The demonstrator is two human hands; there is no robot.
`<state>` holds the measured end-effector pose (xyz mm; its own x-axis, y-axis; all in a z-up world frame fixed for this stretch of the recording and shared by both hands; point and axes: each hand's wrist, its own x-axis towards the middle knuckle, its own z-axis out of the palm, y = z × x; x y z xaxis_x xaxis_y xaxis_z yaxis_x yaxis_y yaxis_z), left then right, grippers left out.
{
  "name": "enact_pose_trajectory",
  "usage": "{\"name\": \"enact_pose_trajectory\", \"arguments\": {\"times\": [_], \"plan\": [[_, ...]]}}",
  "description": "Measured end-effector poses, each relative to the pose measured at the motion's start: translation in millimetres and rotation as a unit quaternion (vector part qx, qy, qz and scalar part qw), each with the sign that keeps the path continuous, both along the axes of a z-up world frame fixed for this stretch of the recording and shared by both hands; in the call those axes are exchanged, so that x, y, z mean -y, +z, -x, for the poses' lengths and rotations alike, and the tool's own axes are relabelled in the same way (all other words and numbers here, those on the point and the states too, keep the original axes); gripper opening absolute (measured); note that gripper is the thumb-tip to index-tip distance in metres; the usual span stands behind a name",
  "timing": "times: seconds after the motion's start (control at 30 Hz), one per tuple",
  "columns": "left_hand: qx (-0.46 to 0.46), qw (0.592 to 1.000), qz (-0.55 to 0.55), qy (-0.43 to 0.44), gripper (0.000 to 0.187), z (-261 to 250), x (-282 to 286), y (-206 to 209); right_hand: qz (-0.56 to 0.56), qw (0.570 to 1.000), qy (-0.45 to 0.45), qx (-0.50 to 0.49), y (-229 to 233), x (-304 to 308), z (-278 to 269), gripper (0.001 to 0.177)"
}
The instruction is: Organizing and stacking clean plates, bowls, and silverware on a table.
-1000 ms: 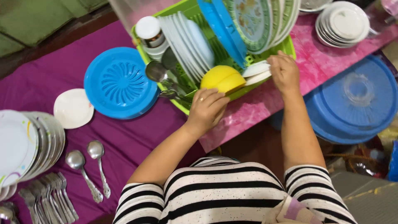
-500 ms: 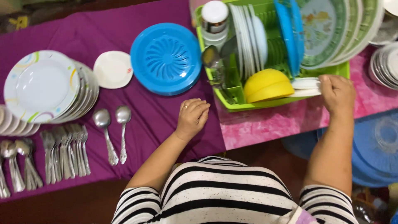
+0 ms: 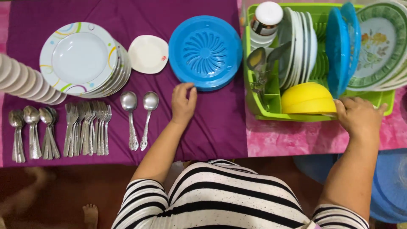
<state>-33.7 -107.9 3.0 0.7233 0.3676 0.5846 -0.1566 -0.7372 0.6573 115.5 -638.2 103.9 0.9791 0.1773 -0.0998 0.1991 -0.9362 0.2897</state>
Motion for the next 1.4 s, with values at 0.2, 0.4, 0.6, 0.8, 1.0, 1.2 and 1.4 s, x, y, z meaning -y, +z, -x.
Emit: {"name": "enact_pose_trajectory", "arguments": {"times": [0.2,0.4,0.6,0.8,1.0,1.2,1.4], "plan": [[-0.059,0.997,0.031,0.050,0.034,-15.8,-60.8,-27.2,0.034,0.999,0.015,0.013,-27.1,20.8,-8.3,0.050],[-0.247,0.963,-0.026,0.101,0.062,-38.5,-104.1,-69.3,-0.072,0.995,-0.010,0.063,-24.7,25.8,-10.6,0.050],[-0.338,0.928,-0.115,0.102,0.059,-54.2,-133.0,-72.6,-0.250,0.894,0.169,0.332,15.9,-10.5,29.8,0.022],[-0.298,0.865,-0.356,0.190,0.021,-70.5,-155.5,-87.0,-0.343,0.800,0.267,0.414,19.9,-101.8,79.9,0.005],[-0.129,0.888,-0.410,0.162,0.017,-84.9,-163.1,-95.1,-0.523,0.735,0.407,0.145,12.0,-236.7,120.0,0.029],[-0.105,0.886,-0.412,0.185,0.018,-78.1,-164.2,-78.6,-0.467,0.767,0.435,0.068,16.8,-309.7,122.4,0.017],[-0.012,0.891,-0.401,0.212,0.019,-71.4,-167.4,-43.7,-0.503,0.783,0.362,-0.058,1.0,-343.1,103.8,0.017]]}}
